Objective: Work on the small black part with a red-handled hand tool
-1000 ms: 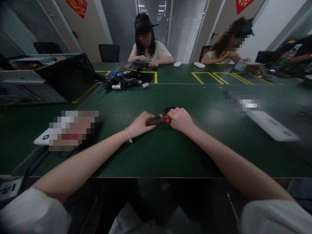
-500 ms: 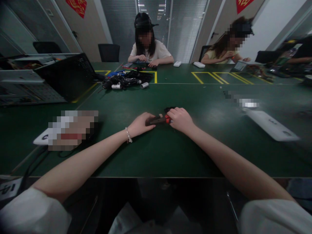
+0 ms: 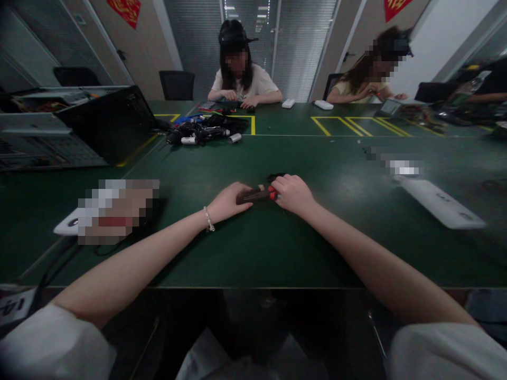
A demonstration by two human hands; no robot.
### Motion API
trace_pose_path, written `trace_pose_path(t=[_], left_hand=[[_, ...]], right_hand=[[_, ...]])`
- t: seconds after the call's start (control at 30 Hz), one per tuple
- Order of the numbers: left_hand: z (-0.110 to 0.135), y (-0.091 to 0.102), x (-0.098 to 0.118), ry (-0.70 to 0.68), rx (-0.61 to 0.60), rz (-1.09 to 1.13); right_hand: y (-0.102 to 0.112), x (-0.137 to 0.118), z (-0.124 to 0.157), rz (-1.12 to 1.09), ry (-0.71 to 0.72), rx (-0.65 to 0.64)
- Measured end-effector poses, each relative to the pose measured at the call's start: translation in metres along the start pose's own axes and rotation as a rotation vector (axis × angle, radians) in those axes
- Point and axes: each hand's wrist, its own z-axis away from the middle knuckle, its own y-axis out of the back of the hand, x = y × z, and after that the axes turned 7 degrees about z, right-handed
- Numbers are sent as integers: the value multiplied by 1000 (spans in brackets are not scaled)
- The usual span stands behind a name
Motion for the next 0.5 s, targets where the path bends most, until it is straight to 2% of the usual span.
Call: trace_pose_path(t=[0.27,0.5], left_hand=[[1,0,-2,0,6,15],[1,-1,0,17,0,20]], right_hand=[[5,-1,1,42,25,21],[2,-1,0,-21,-9,-8]])
